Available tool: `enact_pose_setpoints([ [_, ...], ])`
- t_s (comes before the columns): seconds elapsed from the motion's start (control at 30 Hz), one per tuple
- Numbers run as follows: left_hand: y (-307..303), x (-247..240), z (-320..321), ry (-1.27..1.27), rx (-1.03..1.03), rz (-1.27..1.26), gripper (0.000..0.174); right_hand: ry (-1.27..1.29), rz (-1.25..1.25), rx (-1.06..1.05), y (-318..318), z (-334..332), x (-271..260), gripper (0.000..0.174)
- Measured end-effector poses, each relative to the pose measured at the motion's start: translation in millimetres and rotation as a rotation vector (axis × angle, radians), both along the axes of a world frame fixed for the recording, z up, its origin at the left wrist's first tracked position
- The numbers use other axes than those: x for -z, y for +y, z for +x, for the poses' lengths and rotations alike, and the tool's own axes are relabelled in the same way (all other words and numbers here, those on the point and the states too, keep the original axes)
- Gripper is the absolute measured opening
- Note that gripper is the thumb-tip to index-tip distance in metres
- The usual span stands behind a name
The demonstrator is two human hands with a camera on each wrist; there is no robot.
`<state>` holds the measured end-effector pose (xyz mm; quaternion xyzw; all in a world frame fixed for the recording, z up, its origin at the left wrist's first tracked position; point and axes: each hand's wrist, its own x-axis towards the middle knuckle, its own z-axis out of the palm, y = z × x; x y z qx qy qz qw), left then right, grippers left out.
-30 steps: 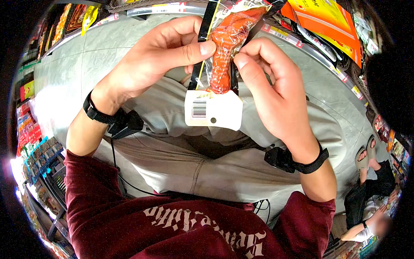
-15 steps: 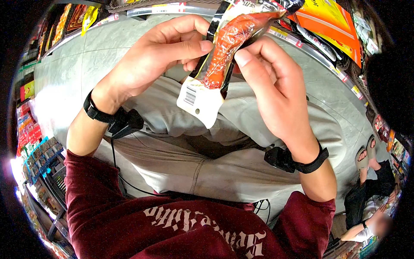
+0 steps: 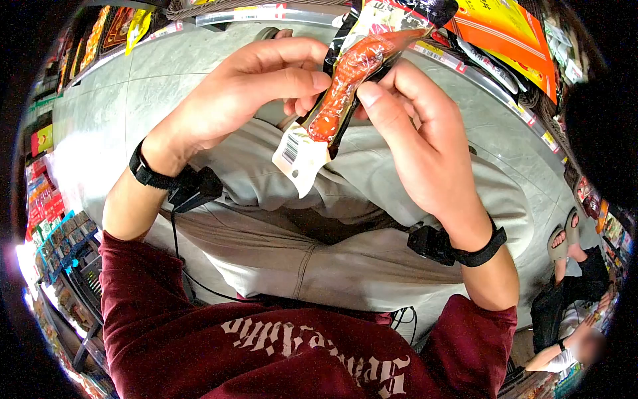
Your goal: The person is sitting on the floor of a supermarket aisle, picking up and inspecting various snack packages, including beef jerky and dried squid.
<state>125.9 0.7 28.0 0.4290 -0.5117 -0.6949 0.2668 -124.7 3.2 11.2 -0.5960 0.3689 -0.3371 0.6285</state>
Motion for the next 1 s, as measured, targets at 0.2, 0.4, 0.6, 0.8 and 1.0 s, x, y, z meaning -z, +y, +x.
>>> enact_pose_setpoints([
  [0.2,-0.9,0.4,-1.4,-0.005,0.077,0.013,0.026,0.026,-0.013,0.022,2.5,2.5,2.3,0.013],
  [0.4,1.3,1.2,-2.4,-0.07,0.133,0.019,0.032,0.043,-0.053,0.009,2.1,2.3,6.4,0.01],
  [0.6,2.3,2.7,-3.2,-0.087,0.139,0.017,0.031,0.068,-0.08,0.003,1.6,3.4,6.4,0.009],
  [0.8,1.7,6.9,-2.8,-0.08,0.144,-0.007,0.025,0.09,-0.069,-0.005,1.4,2.4,7.0,0.008],
  [1.0,2.2,5.2,-3.3,-0.074,0.155,-0.001,0.02,0.124,-0.082,-0.014,0.8,0.3,8.3,0.008],
])
